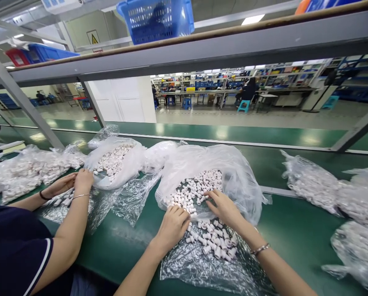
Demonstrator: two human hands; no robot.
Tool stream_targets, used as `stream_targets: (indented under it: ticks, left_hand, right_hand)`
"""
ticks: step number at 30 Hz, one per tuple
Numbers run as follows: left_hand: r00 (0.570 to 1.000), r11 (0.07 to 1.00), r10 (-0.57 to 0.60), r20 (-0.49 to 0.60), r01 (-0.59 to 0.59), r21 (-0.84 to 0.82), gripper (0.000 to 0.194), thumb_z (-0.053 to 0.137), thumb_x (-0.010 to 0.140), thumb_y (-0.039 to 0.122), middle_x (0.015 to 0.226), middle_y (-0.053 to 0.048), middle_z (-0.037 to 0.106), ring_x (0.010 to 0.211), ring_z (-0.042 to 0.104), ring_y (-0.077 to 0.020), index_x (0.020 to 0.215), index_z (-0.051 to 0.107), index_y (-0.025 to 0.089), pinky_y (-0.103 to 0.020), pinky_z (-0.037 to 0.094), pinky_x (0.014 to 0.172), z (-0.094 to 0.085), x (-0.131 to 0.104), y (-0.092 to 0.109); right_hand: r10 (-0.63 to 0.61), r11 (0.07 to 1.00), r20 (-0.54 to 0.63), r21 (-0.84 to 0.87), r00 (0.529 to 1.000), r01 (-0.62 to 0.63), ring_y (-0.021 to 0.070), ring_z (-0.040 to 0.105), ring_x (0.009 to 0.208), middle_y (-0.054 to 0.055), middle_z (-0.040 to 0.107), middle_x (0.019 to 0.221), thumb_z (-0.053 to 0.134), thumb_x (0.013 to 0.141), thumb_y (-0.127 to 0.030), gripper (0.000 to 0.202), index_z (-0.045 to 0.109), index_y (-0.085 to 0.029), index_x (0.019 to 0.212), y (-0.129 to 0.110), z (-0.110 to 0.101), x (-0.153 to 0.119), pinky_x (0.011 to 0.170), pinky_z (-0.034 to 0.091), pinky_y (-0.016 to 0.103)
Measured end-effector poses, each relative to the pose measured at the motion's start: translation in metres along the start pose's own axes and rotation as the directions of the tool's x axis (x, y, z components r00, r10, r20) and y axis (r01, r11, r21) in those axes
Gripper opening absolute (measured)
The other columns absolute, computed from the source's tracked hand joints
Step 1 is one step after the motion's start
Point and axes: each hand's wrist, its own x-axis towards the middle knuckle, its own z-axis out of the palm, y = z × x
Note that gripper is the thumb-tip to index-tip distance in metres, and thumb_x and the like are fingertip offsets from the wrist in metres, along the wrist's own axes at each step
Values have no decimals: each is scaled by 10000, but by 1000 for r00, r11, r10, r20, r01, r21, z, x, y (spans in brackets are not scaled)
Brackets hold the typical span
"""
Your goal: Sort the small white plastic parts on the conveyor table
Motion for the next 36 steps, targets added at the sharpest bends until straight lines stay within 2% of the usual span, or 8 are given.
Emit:
stream_targets:
  ticks: [8, 12, 16, 19, 21, 26, 31, 36]
  left_hand:
    - [995, 996, 65, 71, -69, 53, 136, 470, 991, 241, 871, -41, 612, 858, 536, -210, 922, 577, 193, -348, 422, 769, -6, 2, 1]
    - [994, 997, 54, 96, -58, 42, 155, 448, 1000, 245, 871, -43, 608, 851, 534, -211, 927, 575, 194, -346, 417, 760, -6, 1, 1]
    - [993, 999, 42, 108, -44, 23, 148, 451, 1001, 251, 885, -40, 613, 865, 535, -211, 942, 575, 196, -351, 416, 779, -6, 0, 0]
    - [993, 999, 36, 114, -39, 23, 151, 446, 1003, 254, 886, -43, 615, 857, 537, -212, 955, 578, 197, -350, 413, 767, -6, 0, 0]
    - [992, 999, 36, 118, -39, 22, 152, 445, 1003, 256, 885, -43, 615, 858, 539, -212, 956, 578, 197, -351, 413, 768, -7, 0, 1]
    - [993, 999, 40, 108, -42, 17, 152, 442, 1003, 246, 877, -41, 617, 861, 543, -211, 949, 575, 195, -353, 415, 779, -7, 0, 0]
    - [993, 999, 40, 110, -42, 10, 164, 435, 1006, 248, 885, -44, 621, 860, 544, -210, 955, 583, 197, -352, 419, 782, -6, 0, 1]
    - [993, 999, 39, 109, -40, 5, 157, 446, 1002, 252, 882, -39, 622, 868, 547, -212, 949, 585, 200, -353, 417, 788, -6, 0, 0]
  right_hand:
    - [-10, 1000, -8, 28, 1000, 10, 218, 596, 855, 66, 580, 964, 532, 907, -205, 103, 592, -185, 987, 7, 21, 10, 744, 475, 328]
    - [103, 971, -12, 219, 995, -98, 212, 583, 808, 54, 589, 909, 539, 923, -343, 165, 594, -192, 960, 5, 16, 10, 723, 471, 339]
    - [305, 622, 151, 716, 940, -317, 190, 591, 762, 41, 611, 886, 498, 929, -528, 326, 545, -206, 954, 2, 0, 13, 694, 497, 326]
    - [325, 353, 209, 878, 922, -324, 193, 614, 845, 58, 610, 1011, 478, 926, -569, 355, 503, -221, 989, 1, -6, 15, 709, 511, 314]
    - [341, 429, 199, 836, 919, -341, 181, 592, 773, 34, 596, 902, 506, 916, -561, 352, 508, -216, 987, 0, -3, 16, 654, 482, 297]
    - [321, 898, 35, 306, 946, -316, 161, 497, 604, -33, 501, 645, 562, 892, -515, 295, 536, -224, 857, -12, 17, 13, 561, 338, 278]
    - [241, 968, 60, 57, 969, -244, 171, 563, 659, -10, 596, 728, 592, 877, -412, 195, 547, -223, 869, -22, 28, 11, 564, 310, 269]
    - [239, 926, 88, 281, 967, -254, 169, 537, 666, -18, 584, 709, 566, 899, -422, 206, 560, -216, 901, -17, 22, 12, 618, 367, 283]
